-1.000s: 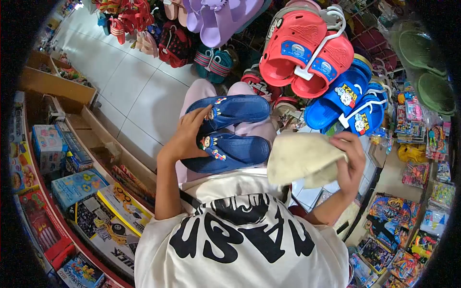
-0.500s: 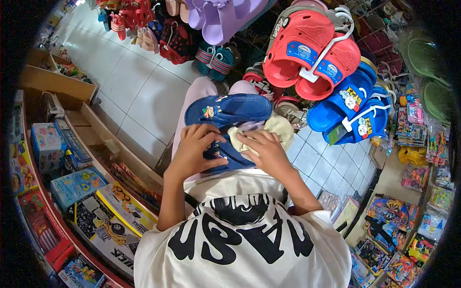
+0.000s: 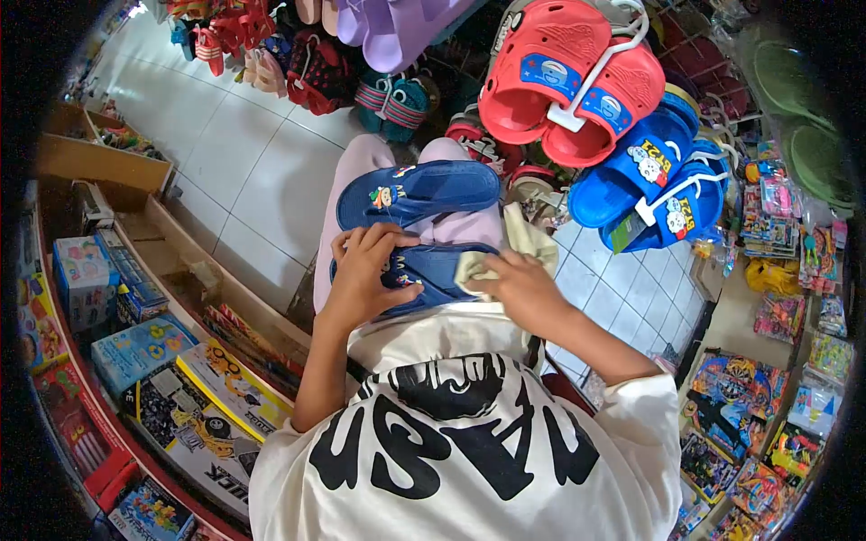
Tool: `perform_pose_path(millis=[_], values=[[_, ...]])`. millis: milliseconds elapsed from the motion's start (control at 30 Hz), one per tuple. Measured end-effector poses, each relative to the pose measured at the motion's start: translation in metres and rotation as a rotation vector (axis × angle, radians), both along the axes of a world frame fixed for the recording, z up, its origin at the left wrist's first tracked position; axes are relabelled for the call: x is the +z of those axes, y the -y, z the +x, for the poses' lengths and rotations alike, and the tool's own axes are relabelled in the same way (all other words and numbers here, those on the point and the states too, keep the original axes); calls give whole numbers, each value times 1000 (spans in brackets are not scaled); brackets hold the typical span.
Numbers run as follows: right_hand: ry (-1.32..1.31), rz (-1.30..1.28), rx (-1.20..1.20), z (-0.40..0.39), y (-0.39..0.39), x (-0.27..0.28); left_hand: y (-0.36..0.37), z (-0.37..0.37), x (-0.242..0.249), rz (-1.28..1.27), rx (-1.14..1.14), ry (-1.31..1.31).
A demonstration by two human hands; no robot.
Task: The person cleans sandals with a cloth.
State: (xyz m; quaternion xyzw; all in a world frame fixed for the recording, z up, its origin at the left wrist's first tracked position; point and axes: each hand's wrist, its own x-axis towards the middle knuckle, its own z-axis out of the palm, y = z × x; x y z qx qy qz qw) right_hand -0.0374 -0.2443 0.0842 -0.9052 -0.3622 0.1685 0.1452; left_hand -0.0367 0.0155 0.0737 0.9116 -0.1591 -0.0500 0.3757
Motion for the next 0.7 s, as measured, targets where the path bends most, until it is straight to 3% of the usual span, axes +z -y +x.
perform_pose_path(millis=[100, 200, 467, 633, 700], values=[[-108, -12, 42, 14, 18, 13, -6, -2, -3, -33, 3, 2], [-45, 302, -159, 13, 5, 26, -11, -5, 0, -28, 28, 63], [166, 114, 171, -11, -6, -43, 12, -26, -21, 78, 236, 233], [6, 98, 127, 6, 31, -5, 12, -21, -16, 35, 210, 208], [95, 314, 69, 11, 22, 7, 8, -20, -16, 39, 218, 218]])
